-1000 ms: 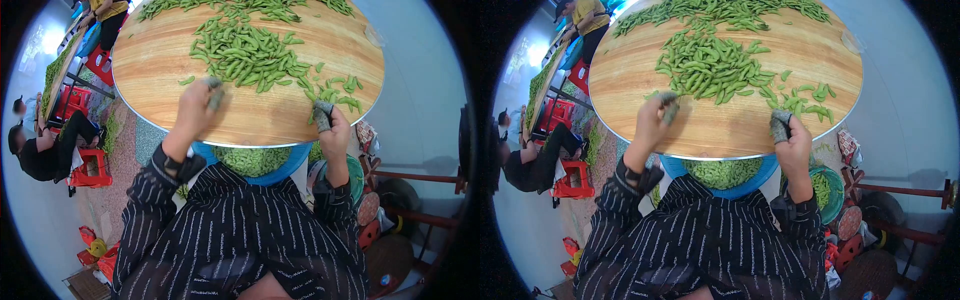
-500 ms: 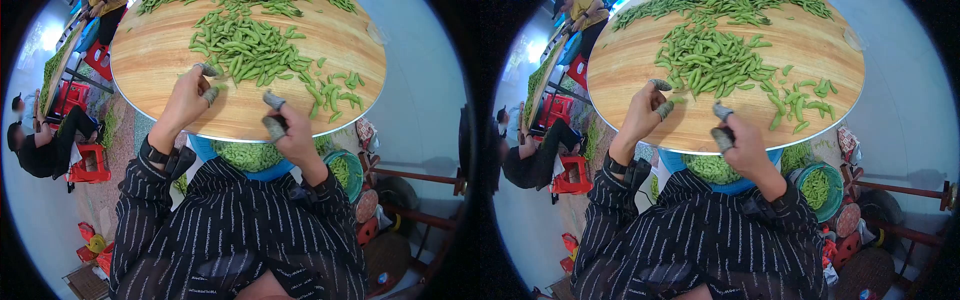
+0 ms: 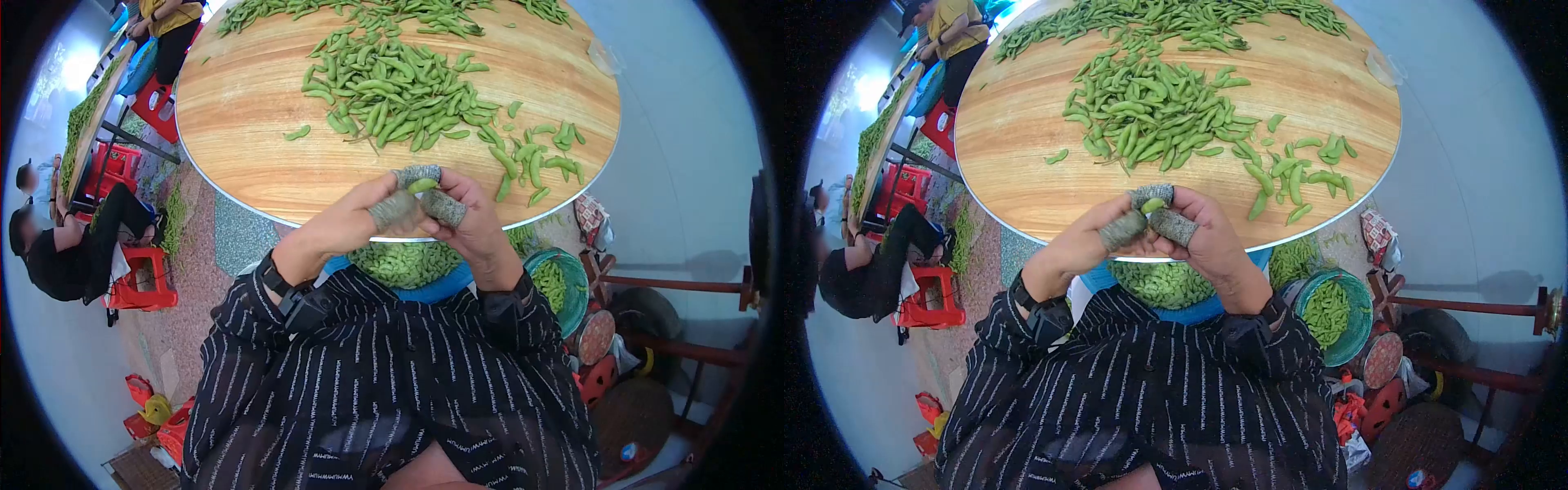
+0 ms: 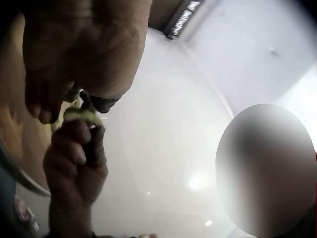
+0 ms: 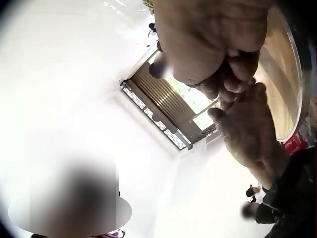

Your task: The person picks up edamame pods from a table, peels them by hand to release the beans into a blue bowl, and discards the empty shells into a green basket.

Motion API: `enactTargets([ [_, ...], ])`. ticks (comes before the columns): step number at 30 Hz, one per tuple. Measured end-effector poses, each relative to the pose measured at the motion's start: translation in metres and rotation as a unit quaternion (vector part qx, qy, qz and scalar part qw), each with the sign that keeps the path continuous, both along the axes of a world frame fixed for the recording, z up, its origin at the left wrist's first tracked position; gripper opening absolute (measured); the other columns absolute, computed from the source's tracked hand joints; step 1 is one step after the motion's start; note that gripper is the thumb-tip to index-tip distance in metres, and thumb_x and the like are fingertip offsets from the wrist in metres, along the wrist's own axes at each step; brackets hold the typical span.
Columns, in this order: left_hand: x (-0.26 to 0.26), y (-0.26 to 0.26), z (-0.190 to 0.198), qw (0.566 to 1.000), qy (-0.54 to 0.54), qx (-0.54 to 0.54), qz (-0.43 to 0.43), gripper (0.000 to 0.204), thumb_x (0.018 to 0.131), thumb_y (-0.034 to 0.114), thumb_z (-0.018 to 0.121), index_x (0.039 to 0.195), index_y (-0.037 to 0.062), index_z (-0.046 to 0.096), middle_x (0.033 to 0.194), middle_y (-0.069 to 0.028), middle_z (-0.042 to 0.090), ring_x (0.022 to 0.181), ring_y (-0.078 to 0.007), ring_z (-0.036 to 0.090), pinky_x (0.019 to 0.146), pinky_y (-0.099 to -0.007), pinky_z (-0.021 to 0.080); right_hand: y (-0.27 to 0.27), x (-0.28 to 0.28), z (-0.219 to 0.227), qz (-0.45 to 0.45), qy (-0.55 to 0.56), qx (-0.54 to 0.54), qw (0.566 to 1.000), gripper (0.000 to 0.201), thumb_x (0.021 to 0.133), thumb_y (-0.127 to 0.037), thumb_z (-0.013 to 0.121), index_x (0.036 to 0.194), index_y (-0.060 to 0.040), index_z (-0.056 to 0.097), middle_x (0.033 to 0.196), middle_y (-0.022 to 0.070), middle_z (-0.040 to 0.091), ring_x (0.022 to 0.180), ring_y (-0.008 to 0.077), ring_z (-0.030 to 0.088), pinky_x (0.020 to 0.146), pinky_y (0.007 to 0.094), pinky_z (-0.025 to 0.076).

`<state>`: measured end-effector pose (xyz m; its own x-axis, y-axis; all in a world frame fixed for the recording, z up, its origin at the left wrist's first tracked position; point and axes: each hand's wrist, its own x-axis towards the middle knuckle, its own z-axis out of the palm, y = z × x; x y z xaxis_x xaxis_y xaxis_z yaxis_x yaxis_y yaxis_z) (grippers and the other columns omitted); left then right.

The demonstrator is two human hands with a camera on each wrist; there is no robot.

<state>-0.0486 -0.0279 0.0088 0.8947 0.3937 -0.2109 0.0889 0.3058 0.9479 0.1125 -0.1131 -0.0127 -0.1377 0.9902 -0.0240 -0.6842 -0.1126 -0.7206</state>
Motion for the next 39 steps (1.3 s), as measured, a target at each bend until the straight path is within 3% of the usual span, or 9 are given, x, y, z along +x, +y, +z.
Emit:
enactTargets([
  [2, 0.002, -0.001, -0.008, 1.0, -0.008, 0.008, 0.003, 0.029, 0.09, 0.023, 0.044, 0.11, 0.0032, 0.046, 0.081, -0.0001, 0.055, 0.069, -0.0071, 0.051, 0.063, -0.0195, 0.042, -0.001, -0.005, 0.001, -0.013, -0.016, -0.014, 1.0, 0.029, 0.08, -0.002, 0.054, 0.109, 0.0001, 0.051, 0.08, 0.0008, 0.057, 0.068, 0.0048, 0.05, 0.058, 0.0169, 0.041],
  [4, 0.001, -0.001, -0.012, 0.994, 0.039, 0.1, -0.004, 0.022, 0.089, 0.022, 0.045, 0.099, 0.0027, 0.052, 0.075, 0.0005, 0.056, 0.066, -0.0061, 0.051, 0.061, -0.0188, 0.042, -0.003, -0.01, 0.007, -0.112, -0.314, 0.07, 0.94, 0.028, 0.082, -0.004, 0.052, 0.11, -0.0012, 0.051, 0.08, -0.0001, 0.057, 0.065, 0.0015, 0.049, 0.055, 0.0145, 0.04],
  [7, -0.002, -0.001, -0.01, 0.972, 0.053, 0.229, 0.032, 0.017, 0.087, 0.016, 0.049, 0.091, 0.0014, 0.054, 0.068, 0.0002, 0.056, 0.062, -0.0058, 0.052, 0.055, -0.0196, 0.042, -0.009, -0.014, 0.012, -0.204, -0.351, 0.043, 0.913, 0.025, 0.083, -0.005, 0.05, 0.108, -0.0017, 0.052, 0.08, -0.0014, 0.057, 0.06, 0.0, 0.047, 0.052, 0.0136, 0.038],
  [14, 0.003, -0.015, -0.014, 0.885, 0.018, 0.443, 0.143, 0.014, 0.075, 0.005, 0.062, 0.086, -0.0019, 0.057, 0.064, -0.0062, 0.058, 0.056, -0.0096, 0.055, 0.049, -0.0255, 0.043, -0.022, -0.008, 0.014, -0.117, -0.191, -0.104, 0.969, 0.019, 0.08, -0.001, 0.049, 0.097, -0.0019, 0.057, 0.074, -0.0029, 0.055, 0.056, 0.0, 0.042, 0.047, 0.0145, 0.033],
  [16, 0.004, -0.014, -0.014, 0.847, 0.053, 0.51, 0.142, 0.014, 0.071, 0.011, 0.063, 0.077, -0.0002, 0.055, 0.066, -0.0188, 0.054, 0.061, -0.0359, 0.054, 0.052, -0.0377, 0.044, -0.023, -0.009, 0.012, -0.118, -0.193, -0.085, 0.97, 0.016, 0.079, 0.0, 0.05, 0.093, -0.0027, 0.058, 0.07, -0.0048, 0.053, 0.054, -0.0002, 0.042, 0.047, 0.0145, 0.032],
  [19, 0.003, -0.015, -0.012, 0.817, 0.058, 0.557, 0.138, 0.018, 0.067, 0.008, 0.069, 0.078, -0.0012, 0.058, 0.065, -0.0166, 0.057, 0.056, -0.0278, 0.057, 0.05, -0.0312, 0.044, -0.021, -0.011, 0.016, -0.132, -0.219, -0.078, 0.964, 0.014, 0.079, 0.0, 0.05, 0.09, -0.003, 0.058, 0.066, -0.0058, 0.05, 0.053, -0.0001, 0.041, 0.046, 0.015, 0.031],
  [25, 0.004, -0.02, -0.006, 0.79, 0.046, 0.596, 0.136, 0.02, 0.068, 0.01, 0.068, 0.068, -0.0007, 0.052, 0.062, -0.018, 0.054, 0.057, -0.0333, 0.055, 0.049, -0.0359, 0.042, -0.02, -0.01, 0.01, -0.126, -0.203, -0.081, 0.968, 0.008, 0.081, -0.007, 0.052, 0.086, -0.0032, 0.057, 0.066, -0.0026, 0.053, 0.053, 0.0018, 0.044, 0.043, 0.0133, 0.031],
  [35, 0.004, -0.015, -0.019, 0.853, 0.051, 0.51, 0.1, 0.013, 0.074, 0.01, 0.059, 0.077, -0.0002, 0.053, 0.064, -0.0198, 0.053, 0.061, -0.0379, 0.054, 0.051, -0.0398, 0.043, -0.016, -0.015, -0.003, -0.189, -0.167, -0.075, 0.965, 0.011, 0.078, 0.001, 0.049, 0.085, -0.0032, 0.057, 0.069, -0.0041, 0.053, 0.056, 0.0013, 0.043, 0.047, 0.015, 0.032],
  [39, 0.005, -0.016, -0.023, 0.848, 0.015, 0.52, 0.101, 0.018, 0.078, 0.014, 0.057, 0.084, -0.0008, 0.05, 0.07, -0.0208, 0.054, 0.068, -0.0379, 0.054, 0.055, -0.037, 0.044, -0.019, -0.008, -0.007, -0.12, -0.091, -0.095, 0.984, 0.014, 0.077, 0.003, 0.049, 0.086, -0.0035, 0.057, 0.074, -0.0027, 0.055, 0.062, 0.0014, 0.047, 0.05, 0.0147, 0.036],
])
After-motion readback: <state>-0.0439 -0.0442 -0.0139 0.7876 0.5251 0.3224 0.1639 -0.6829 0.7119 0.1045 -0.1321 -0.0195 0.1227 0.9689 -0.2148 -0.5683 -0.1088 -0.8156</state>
